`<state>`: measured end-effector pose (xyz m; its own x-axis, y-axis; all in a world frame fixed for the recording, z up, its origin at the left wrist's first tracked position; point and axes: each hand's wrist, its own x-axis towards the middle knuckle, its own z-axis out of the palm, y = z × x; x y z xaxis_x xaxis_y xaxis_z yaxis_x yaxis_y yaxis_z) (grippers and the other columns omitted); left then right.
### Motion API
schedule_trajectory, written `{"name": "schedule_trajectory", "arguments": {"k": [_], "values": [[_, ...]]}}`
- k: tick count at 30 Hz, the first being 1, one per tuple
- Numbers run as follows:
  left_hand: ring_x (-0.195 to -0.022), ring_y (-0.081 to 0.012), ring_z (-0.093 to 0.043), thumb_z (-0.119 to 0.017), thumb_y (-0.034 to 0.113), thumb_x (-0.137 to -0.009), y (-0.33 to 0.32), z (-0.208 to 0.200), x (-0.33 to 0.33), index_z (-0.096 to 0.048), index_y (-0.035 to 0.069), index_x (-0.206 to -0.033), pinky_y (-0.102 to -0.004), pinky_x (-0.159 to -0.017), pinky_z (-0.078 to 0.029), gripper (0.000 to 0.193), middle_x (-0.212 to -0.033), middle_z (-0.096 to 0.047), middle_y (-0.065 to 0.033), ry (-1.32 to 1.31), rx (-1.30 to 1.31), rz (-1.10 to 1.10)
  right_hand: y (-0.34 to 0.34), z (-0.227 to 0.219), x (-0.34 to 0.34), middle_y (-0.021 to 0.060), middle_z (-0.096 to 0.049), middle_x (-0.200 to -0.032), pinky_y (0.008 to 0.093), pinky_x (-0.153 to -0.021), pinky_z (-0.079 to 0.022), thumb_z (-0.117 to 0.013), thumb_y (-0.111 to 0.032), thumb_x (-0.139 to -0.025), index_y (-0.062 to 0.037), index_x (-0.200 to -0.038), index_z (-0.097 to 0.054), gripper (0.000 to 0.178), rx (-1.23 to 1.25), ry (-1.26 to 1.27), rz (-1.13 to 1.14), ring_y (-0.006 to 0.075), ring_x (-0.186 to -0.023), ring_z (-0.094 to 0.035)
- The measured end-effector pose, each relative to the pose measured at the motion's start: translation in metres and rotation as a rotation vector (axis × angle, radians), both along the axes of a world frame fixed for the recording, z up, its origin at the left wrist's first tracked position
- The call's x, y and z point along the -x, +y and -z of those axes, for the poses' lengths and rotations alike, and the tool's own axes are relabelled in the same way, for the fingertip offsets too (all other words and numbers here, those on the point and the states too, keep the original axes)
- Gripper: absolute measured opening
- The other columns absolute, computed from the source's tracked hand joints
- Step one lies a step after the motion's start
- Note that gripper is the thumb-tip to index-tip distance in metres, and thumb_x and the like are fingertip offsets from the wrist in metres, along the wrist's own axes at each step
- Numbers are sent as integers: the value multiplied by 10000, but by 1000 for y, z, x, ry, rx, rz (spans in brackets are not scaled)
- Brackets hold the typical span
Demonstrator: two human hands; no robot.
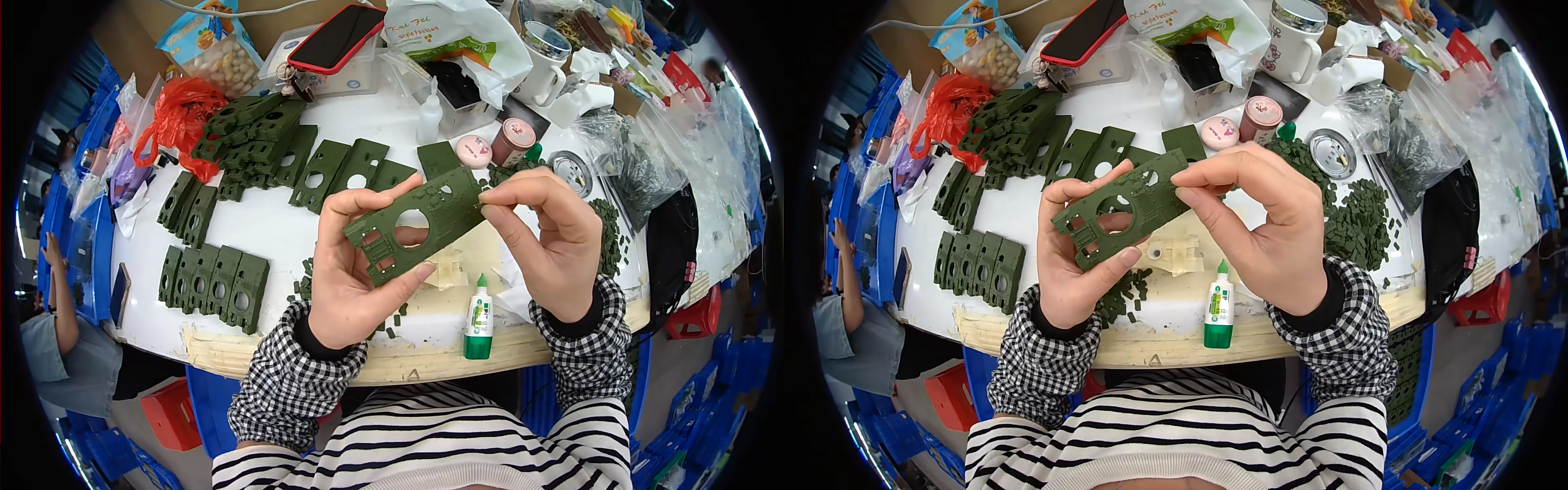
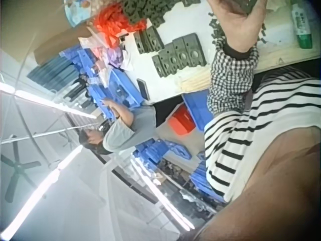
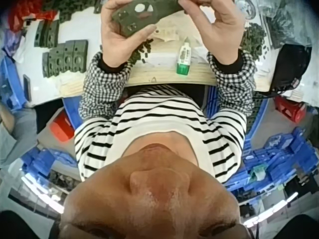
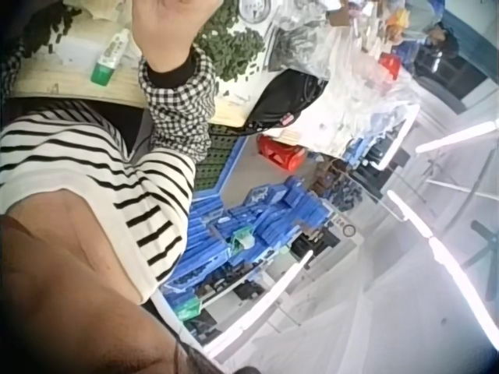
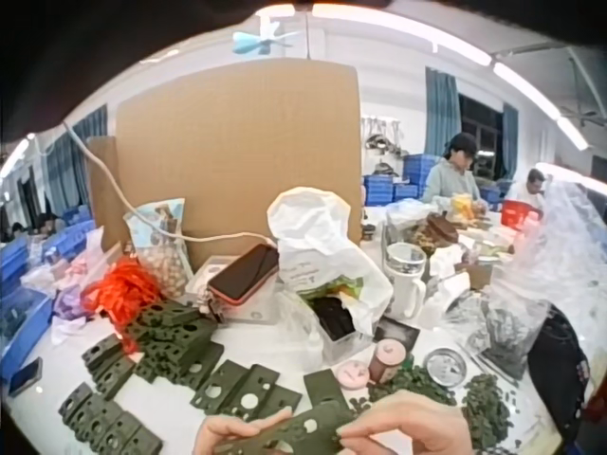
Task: Applying glue and assembling individual plastic components to build toy tank models.
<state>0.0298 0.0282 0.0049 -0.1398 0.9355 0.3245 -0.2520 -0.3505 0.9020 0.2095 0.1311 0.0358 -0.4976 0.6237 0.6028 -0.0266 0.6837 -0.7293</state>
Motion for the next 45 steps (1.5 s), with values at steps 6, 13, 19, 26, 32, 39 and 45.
{"name": "schedule_trajectory", "arguments": {"k": [6,13,19,26,32,39,45], "values": [[-1119,-197,-576,-651,-129,-769,-1,2,1,-336,71,-1211,-308,-952,-491,579,-1411,-376,-249,30,-11,-14,-9,-3,0,76,-669,-888,235,-733,-510,-647,31,-836,38,-949,-648,113,292,24,-91,131,-805,-655],[-1123,-195,-572,-650,-133,-764,0,2,0,-338,76,-1207,-309,-953,-492,580,-1413,-380,-236,82,-14,-21,-5,-1,-1,105,-671,-918,238,-763,-528,-640,12,-854,64,-984,-621,141,527,101,-172,143,-841,-673],[-1128,-202,-572,-652,-130,-765,0,2,0,-337,73,-1205,-311,-951,-493,578,-1412,-380,-238,97,-15,-23,-5,-3,0,107,-667,-922,232,-766,-527,-651,7,-850,55,-1010,-575,184,614,113,-156,144,-844,-674],[-1125,-202,-574,-654,-123,-767,-2,2,-1,-335,66,-1211,-311,-952,-489,578,-1406,-382,-250,88,-20,-31,-7,-4,-1,114,-670,-931,233,-774,-530,-649,10,-852,56,-1002,-583,170,621,89,-152,146,-855,-674],[-1124,-210,-569,-668,-96,-773,0,2,-3,-324,43,-1239,-312,-956,-489,596,-1379,-411,-246,95,-30,-102,-4,-10,-12,111,-681,-940,234,-772,-531,-641,24,-852,60,-1013,-643,164,443,151,-95,149,-848,-674],[-1085,-219,-577,-714,-66,-726,-23,-8,-5,-372,32,-1225,-335,-924,-509,613,-1346,-447,-239,219,-83,-160,-52,3,-81,97,-676,-872,240,-728,-520,-631,62,-838,66,-959,-641,121,293,9,190,147,-811,-665],[-1086,-222,-564,-764,7,-711,-95,14,-12,-359,20,-1229,-352,-896,-519,658,-1277,-469,-191,291,-34,-122,-79,52,-117,122,-639,-766,292,-584,-502,-670,40,-798,18,-883,-633,95,-125,-384,352,235,-645,-633]]}}
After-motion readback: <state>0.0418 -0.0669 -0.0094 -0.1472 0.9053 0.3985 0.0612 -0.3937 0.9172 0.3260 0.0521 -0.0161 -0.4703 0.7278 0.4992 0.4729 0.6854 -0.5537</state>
